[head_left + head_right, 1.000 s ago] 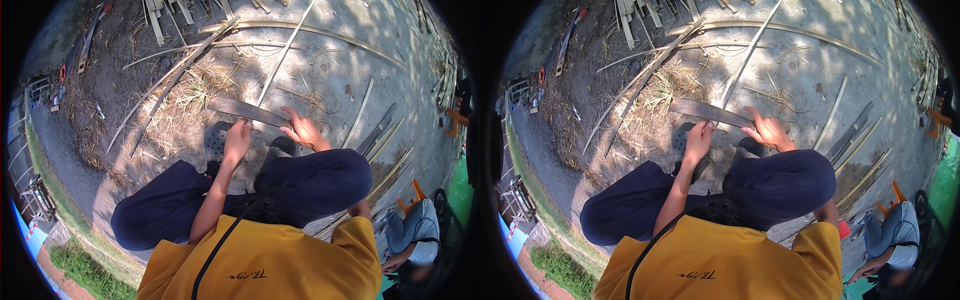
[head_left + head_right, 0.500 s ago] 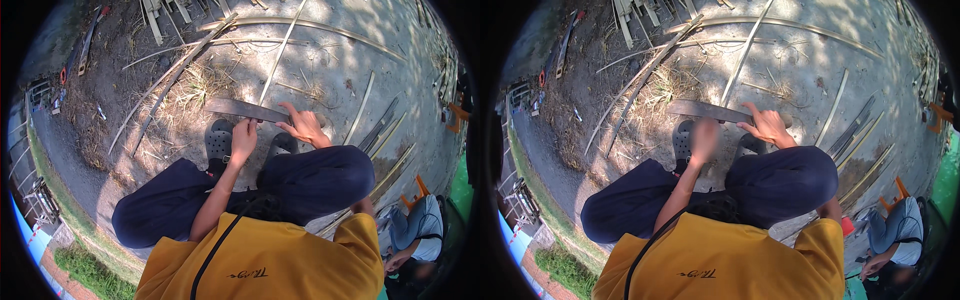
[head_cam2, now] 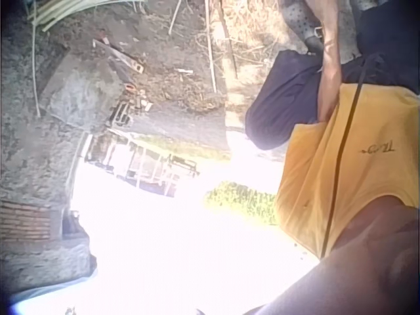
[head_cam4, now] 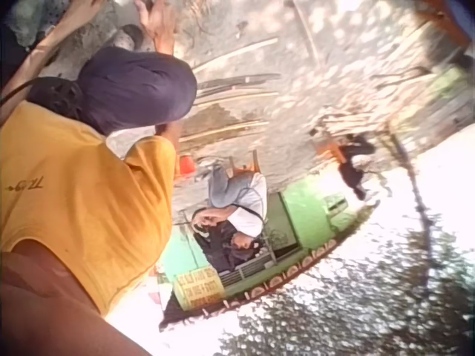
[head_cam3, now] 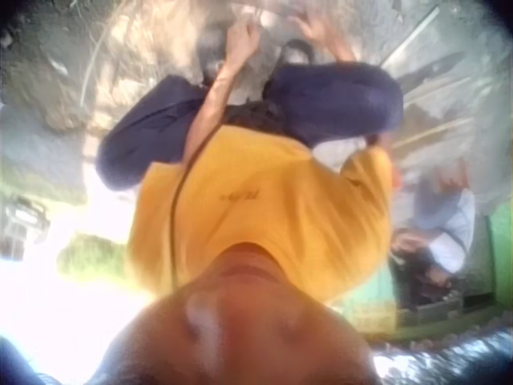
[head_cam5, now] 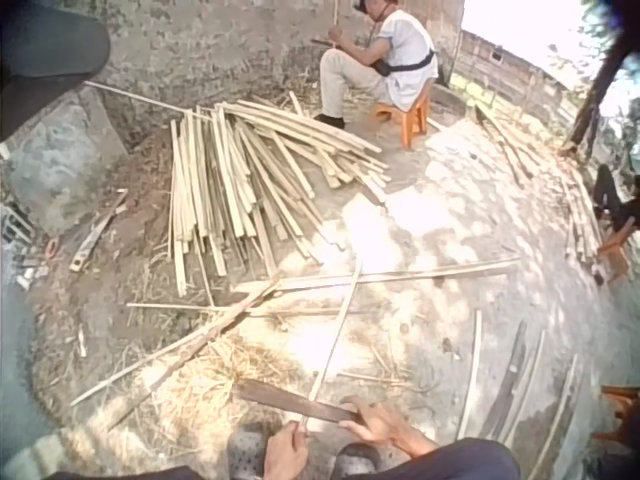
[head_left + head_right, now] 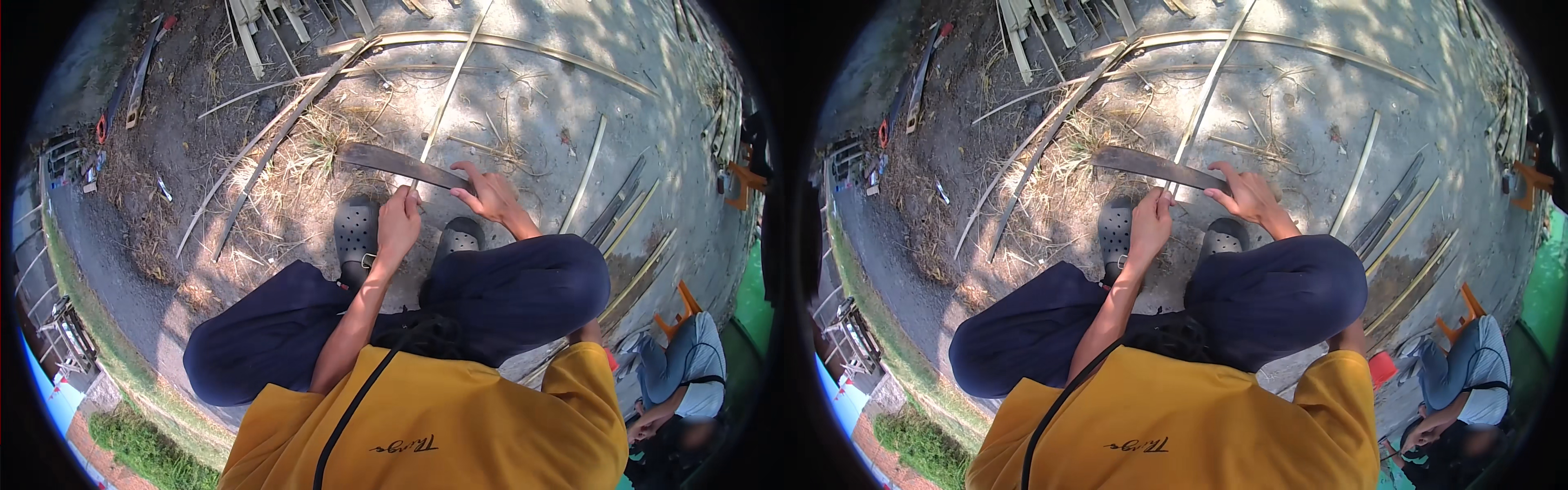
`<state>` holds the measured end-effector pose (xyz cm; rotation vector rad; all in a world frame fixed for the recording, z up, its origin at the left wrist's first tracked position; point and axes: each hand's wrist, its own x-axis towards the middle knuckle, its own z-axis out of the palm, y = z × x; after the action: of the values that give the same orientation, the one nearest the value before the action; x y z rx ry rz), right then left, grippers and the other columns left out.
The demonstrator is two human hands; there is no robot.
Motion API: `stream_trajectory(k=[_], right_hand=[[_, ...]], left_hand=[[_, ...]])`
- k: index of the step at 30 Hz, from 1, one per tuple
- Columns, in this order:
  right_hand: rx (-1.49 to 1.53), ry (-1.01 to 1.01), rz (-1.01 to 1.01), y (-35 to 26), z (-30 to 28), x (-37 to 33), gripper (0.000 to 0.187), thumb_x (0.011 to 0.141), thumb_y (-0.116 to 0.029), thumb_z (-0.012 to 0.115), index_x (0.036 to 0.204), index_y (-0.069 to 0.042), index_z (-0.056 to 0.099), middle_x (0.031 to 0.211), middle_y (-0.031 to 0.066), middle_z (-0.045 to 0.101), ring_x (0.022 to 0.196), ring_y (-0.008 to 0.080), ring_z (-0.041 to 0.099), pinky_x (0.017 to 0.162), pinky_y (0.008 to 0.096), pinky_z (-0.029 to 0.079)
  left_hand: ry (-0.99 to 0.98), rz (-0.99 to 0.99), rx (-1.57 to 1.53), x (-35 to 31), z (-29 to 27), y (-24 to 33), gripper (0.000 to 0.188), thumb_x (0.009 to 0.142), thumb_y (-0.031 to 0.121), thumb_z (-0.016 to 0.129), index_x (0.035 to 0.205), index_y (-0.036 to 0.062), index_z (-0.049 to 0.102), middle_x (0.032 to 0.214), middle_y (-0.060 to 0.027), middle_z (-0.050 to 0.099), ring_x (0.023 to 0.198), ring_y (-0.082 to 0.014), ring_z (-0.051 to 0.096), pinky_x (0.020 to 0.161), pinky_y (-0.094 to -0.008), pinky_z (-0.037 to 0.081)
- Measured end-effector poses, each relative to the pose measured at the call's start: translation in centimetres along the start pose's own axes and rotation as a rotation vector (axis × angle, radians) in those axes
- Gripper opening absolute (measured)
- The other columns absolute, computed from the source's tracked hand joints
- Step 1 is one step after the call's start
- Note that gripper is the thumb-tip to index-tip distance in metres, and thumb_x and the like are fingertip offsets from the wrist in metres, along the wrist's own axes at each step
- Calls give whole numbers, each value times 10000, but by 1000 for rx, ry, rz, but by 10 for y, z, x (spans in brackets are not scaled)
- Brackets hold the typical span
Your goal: The person trims a long bamboo strip by pulling it against the blade of a machete held in their hand, removing shavings to thin the material. They repeat the action several times to reach a desired thickness and pick up a new strip from the ground to continue.
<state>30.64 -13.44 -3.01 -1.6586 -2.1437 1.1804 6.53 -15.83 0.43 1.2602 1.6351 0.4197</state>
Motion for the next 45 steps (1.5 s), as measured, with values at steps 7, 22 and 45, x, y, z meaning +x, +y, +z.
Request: stream_trajectory(k=[7,22,45], right_hand=[[-34,57,23,-2,-3,9,595,983,-597,578,1364,-144,526,665,184,671,702,456,665,669,530,494],[1,90,115,-3,-14,13,555,999,-548,589,1380,-149,523,666,218,658,714,477,669,682,540,518],[5,71,-11,-15,-4,15,650,988,-599,573,1424,-129,467,640,208,639,660,475,650,656,547,500]], left_hand=[[69,93,-23,4,0,-5,303,1071,241,509,917,5,621,659,-154,562,577,-243,528,594,-404,422],[-19,44,24,4,-9,3,297,1064,211,487,936,-4,647,759,-217,658,744,-416,674,712,-472,506],[-6,95,-163,16,-8,-19,324,1073,236,497,885,2,620,629,-145,531,552,-232,504,576,-412,401]])
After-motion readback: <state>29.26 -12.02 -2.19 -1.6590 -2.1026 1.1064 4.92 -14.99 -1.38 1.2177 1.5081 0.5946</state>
